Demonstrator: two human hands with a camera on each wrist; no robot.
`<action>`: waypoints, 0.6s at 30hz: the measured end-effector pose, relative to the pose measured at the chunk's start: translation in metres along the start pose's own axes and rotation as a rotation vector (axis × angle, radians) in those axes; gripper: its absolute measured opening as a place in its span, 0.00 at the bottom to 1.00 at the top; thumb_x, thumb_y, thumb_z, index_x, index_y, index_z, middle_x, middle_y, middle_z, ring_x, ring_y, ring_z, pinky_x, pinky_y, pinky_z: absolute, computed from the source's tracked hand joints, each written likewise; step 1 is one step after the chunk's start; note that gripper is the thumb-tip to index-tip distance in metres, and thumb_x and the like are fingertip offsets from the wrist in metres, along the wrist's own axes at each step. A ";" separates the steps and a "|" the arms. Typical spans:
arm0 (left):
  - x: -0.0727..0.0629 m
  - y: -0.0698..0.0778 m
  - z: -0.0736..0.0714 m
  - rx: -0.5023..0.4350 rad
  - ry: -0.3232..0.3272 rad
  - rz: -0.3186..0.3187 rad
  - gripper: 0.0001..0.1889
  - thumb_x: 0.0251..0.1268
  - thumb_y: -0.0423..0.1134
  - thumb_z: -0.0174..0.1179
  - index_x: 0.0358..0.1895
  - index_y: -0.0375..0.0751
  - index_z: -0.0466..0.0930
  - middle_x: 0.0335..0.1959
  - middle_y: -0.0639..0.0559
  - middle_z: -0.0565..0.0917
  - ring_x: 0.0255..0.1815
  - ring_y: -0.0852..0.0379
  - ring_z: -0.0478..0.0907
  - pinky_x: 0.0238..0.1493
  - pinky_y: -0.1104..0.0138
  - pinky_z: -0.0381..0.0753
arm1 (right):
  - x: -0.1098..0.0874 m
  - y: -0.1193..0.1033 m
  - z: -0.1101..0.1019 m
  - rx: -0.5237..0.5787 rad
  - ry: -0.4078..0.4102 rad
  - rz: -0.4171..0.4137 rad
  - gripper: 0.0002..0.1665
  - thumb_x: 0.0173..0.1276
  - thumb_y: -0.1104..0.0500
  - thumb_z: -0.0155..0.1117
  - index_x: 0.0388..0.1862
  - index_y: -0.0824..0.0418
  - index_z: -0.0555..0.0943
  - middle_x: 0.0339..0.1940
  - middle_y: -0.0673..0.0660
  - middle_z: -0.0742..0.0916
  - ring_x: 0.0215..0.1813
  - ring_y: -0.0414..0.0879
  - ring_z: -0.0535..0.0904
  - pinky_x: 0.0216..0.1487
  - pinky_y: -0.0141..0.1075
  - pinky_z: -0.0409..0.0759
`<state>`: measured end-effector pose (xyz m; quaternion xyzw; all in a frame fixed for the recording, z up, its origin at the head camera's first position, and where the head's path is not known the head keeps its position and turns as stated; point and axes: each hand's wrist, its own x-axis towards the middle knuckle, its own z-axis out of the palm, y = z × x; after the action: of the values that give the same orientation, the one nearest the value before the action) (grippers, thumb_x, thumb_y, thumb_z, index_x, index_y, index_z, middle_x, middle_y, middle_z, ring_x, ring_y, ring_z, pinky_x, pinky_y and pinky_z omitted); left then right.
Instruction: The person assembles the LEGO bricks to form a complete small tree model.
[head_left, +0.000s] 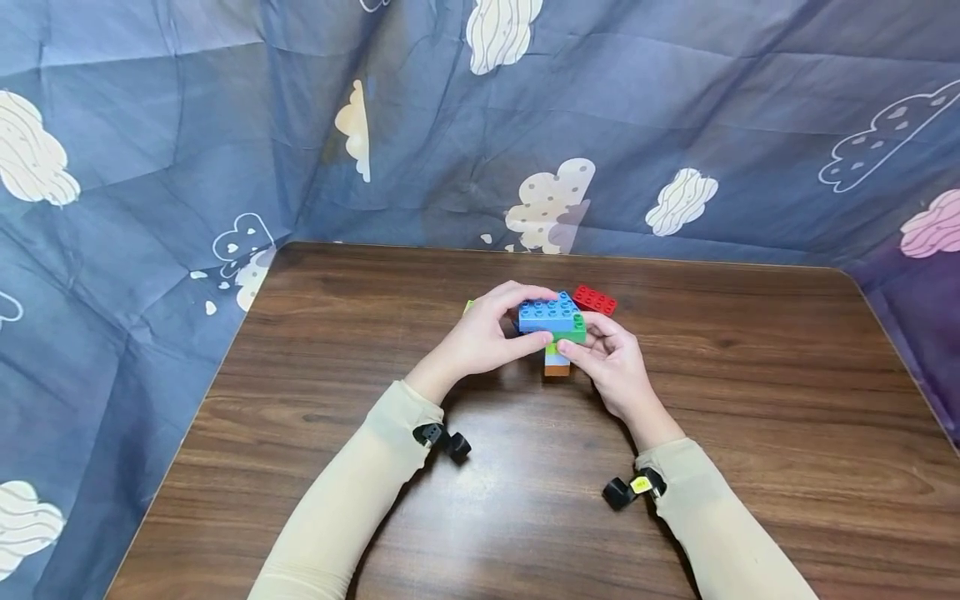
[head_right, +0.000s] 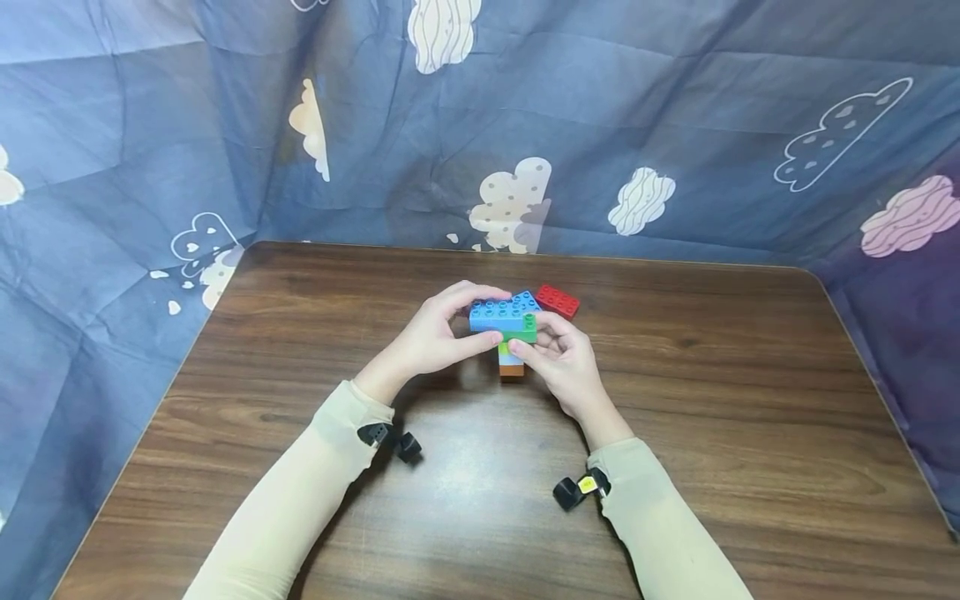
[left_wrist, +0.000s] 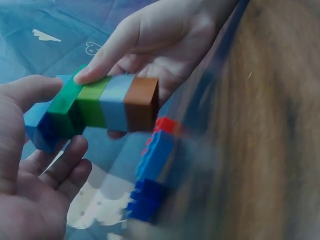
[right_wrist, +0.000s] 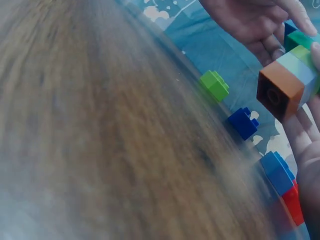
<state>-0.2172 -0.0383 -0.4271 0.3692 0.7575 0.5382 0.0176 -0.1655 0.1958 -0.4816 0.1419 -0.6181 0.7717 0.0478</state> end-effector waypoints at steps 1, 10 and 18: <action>0.000 -0.002 0.002 -0.033 -0.001 -0.018 0.28 0.71 0.38 0.76 0.72 0.44 0.81 0.62 0.47 0.84 0.50 0.58 0.80 0.51 0.49 0.86 | 0.000 0.000 0.000 -0.003 0.013 0.003 0.20 0.73 0.76 0.70 0.60 0.63 0.86 0.49 0.56 0.93 0.48 0.43 0.91 0.51 0.34 0.89; -0.004 -0.016 0.020 -0.335 0.001 -0.220 0.26 0.72 0.29 0.73 0.69 0.32 0.76 0.59 0.39 0.86 0.55 0.55 0.88 0.59 0.62 0.88 | 0.000 0.002 -0.002 -0.037 0.026 0.052 0.21 0.71 0.77 0.73 0.59 0.63 0.87 0.50 0.54 0.93 0.49 0.42 0.91 0.52 0.34 0.89; -0.007 -0.023 0.021 -0.470 0.013 -0.298 0.25 0.71 0.27 0.71 0.68 0.29 0.75 0.61 0.38 0.84 0.56 0.55 0.87 0.60 0.62 0.87 | 0.002 0.002 -0.002 -0.026 0.001 0.079 0.18 0.72 0.75 0.72 0.58 0.63 0.88 0.50 0.54 0.92 0.51 0.42 0.89 0.51 0.33 0.89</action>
<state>-0.2155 -0.0288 -0.4571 0.2361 0.6578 0.6931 0.1766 -0.1681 0.1974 -0.4838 0.1165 -0.6333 0.7649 0.0194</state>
